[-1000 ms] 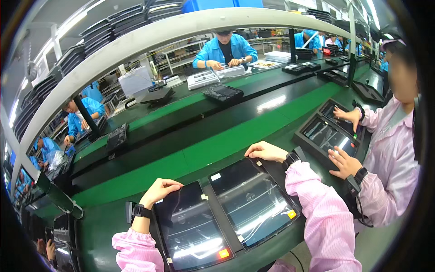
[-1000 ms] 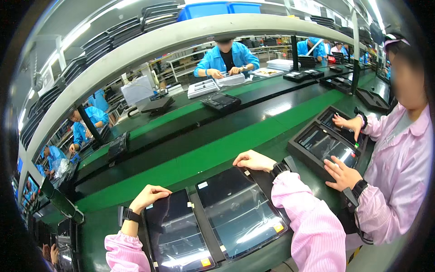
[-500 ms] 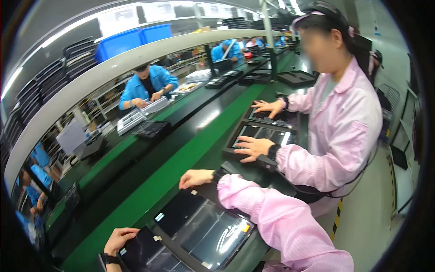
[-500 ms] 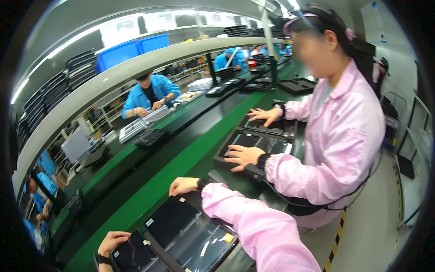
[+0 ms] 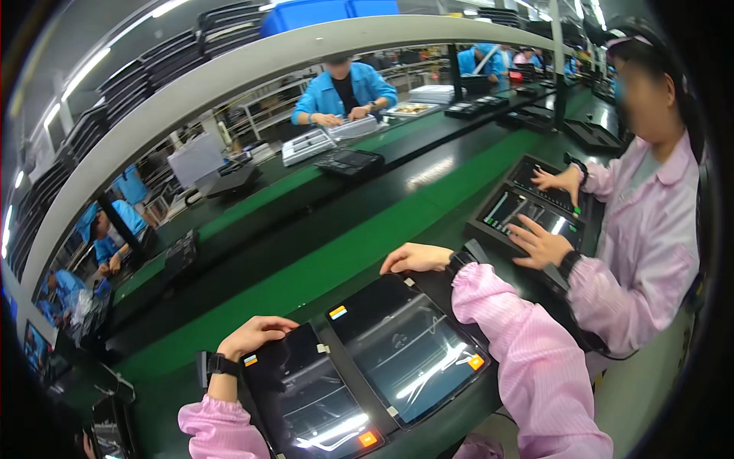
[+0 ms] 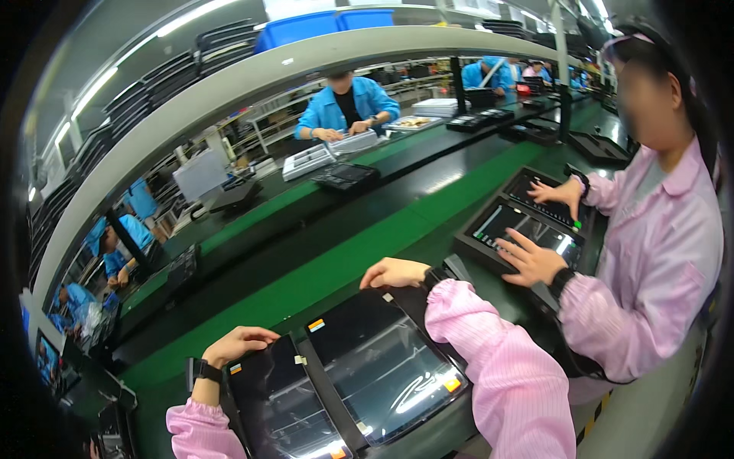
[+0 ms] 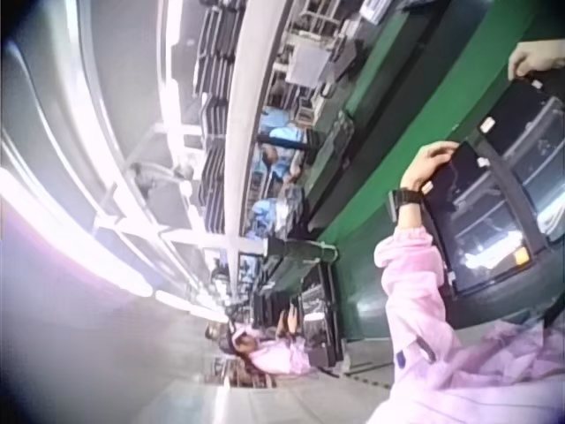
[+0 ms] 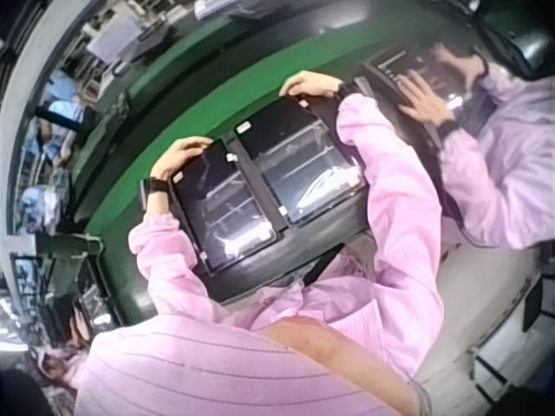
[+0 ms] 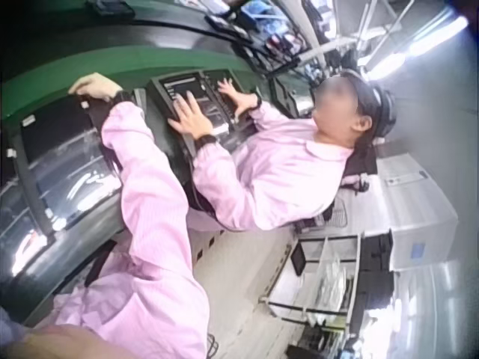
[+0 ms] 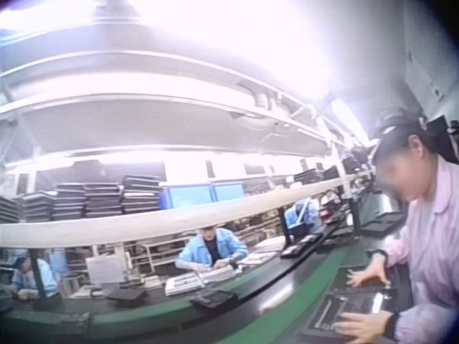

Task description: The person assembles electronic tablet device components by hand, placing tablet screens into housing units on a conveyor belt using assembly jigs.

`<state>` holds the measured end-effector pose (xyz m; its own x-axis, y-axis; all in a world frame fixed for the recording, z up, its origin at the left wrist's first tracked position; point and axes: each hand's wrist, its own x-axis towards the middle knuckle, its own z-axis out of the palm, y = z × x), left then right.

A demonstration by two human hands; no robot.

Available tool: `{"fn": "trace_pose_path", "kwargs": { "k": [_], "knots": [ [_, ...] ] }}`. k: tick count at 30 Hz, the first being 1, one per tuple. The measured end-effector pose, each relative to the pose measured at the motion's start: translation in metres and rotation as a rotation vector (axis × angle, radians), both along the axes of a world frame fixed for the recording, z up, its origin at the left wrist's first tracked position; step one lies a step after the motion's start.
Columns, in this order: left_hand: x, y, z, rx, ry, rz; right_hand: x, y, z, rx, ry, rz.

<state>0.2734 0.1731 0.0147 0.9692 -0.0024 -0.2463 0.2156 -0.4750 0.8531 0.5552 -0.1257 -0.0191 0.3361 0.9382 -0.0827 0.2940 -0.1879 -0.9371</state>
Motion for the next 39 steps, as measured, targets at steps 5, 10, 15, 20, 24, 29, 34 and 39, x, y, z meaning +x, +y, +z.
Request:
{"fn": "trace_pose_path", "kwargs": {
  "k": [5, 10, 15, 20, 24, 29, 34, 39],
  "knots": [
    [0.004, -0.003, 0.008, -0.069, 0.096, -0.004, -0.007, 0.002, 0.013, -0.085, -0.014, 0.02],
    [0.01, 0.0, 0.004, -0.145, 0.152, -0.004, -0.006, -0.002, 0.018, -0.107, 0.015, -0.012],
    [0.004, -0.005, 0.01, -0.088, 0.089, -0.022, -0.008, -0.002, 0.011, -0.072, -0.015, -0.014],
    [-0.023, -0.022, 0.016, 0.068, -0.197, 0.145, -0.023, -0.021, -0.008, 0.18, -0.156, -0.277],
    [-0.088, -0.03, 0.009, 0.21, -0.294, 0.352, -0.06, -0.063, -0.001, 0.115, -0.435, -0.393],
    [-0.193, -0.082, -0.005, 0.499, -0.37, 0.558, -0.132, -0.143, 0.004, 0.173, -0.723, -0.488],
    [-0.267, -0.155, -0.041, 0.159, -0.333, 0.907, -0.199, -0.203, -0.031, 0.289, -0.54, -0.9],
    [-0.276, -0.169, -0.046, 0.092, -0.338, 0.966, -0.197, -0.2, -0.025, 0.215, -0.497, -0.927]
  ]
}}
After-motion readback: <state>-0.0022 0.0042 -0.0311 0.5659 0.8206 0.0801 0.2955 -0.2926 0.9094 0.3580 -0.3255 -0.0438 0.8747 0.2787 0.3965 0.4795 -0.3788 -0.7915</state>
